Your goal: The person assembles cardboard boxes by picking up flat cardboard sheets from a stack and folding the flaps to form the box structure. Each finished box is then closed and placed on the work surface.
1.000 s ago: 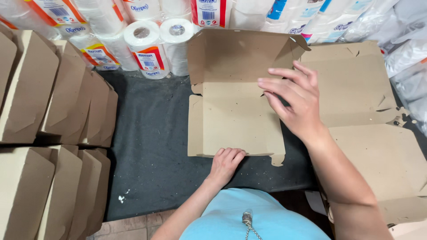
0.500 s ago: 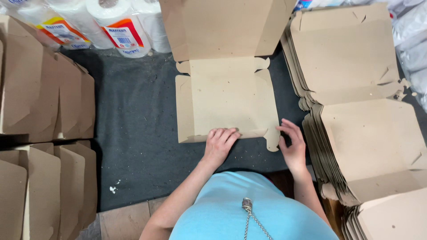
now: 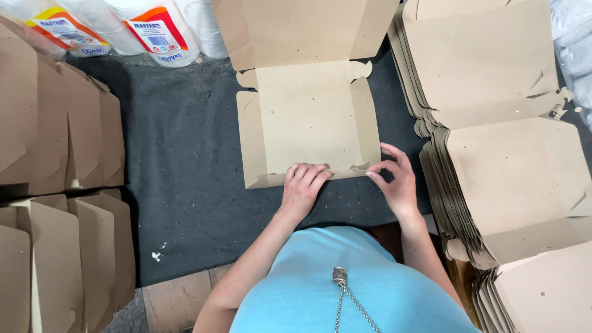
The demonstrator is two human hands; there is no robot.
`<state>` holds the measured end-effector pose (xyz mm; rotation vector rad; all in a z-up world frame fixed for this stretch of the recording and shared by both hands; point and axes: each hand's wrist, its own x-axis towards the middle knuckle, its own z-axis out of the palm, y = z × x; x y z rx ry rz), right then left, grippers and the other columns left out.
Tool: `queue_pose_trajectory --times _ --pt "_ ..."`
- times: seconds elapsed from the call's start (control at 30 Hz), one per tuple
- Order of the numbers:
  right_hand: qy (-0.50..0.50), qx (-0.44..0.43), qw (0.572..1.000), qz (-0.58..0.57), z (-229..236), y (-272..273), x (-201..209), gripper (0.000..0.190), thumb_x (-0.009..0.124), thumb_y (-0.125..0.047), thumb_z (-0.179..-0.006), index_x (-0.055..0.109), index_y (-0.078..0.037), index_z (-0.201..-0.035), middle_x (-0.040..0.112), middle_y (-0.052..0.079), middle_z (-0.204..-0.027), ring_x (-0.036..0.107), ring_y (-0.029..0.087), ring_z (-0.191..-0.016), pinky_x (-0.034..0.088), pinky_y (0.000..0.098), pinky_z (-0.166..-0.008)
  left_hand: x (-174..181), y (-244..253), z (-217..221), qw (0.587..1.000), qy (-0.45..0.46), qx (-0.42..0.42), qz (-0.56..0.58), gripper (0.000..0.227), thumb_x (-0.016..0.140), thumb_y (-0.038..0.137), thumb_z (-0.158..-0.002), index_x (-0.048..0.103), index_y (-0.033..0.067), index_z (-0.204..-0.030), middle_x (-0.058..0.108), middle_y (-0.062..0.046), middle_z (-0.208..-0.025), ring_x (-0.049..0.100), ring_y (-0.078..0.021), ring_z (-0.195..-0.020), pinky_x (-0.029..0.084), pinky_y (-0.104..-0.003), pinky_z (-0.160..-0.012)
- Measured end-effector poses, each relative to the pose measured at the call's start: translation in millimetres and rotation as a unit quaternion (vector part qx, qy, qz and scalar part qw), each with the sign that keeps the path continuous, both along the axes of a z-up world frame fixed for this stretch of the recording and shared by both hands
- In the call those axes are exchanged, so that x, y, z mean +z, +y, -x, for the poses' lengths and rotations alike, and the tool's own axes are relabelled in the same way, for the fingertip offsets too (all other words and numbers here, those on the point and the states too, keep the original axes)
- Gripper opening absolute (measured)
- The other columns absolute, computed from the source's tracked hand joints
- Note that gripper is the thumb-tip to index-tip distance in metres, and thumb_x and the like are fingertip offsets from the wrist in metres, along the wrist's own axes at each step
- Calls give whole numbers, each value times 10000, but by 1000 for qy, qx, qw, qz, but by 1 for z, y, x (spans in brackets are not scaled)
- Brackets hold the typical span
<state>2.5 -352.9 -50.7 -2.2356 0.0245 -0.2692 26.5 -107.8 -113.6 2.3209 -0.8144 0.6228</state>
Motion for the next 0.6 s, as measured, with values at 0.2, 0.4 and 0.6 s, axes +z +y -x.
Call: queue_pose_trajectory --times 0.2,0.4,0.6 --pt "12 14 998 63 -2 26 13 91 847 -47 -799 769 -41 -846 560 135 -1440 544 351 -1356 500 471 -1084 -7 -1 1 1000 5 -10 5 175 523 155 -1059 668 177 -1155 647 -8 -1070 605 -181 -1019 410 -417 -1067" --pt "24 10 999 44 2 32 15 82 810 -32 -840 737 -18 -877 529 158 -1451 553 372 -1341 514 494 -1070 -6 0 5 999 -2 -13 30 171 555 137 -1045 681 176 -1153 662 -9 -1110 619 -191 -1072 416 -447 -1090" --pt "-45 53 997 -24 3 15 -5 436 862 -68 -800 628 -27 -1166 331 197 -1556 563 405 -1303 528 497 -1043 18 56 26 995 -33 53 77 229 605 111 -1001 717 214 -1172 662 -10 -1312 574 -266 -1236 364 -562 -1125"
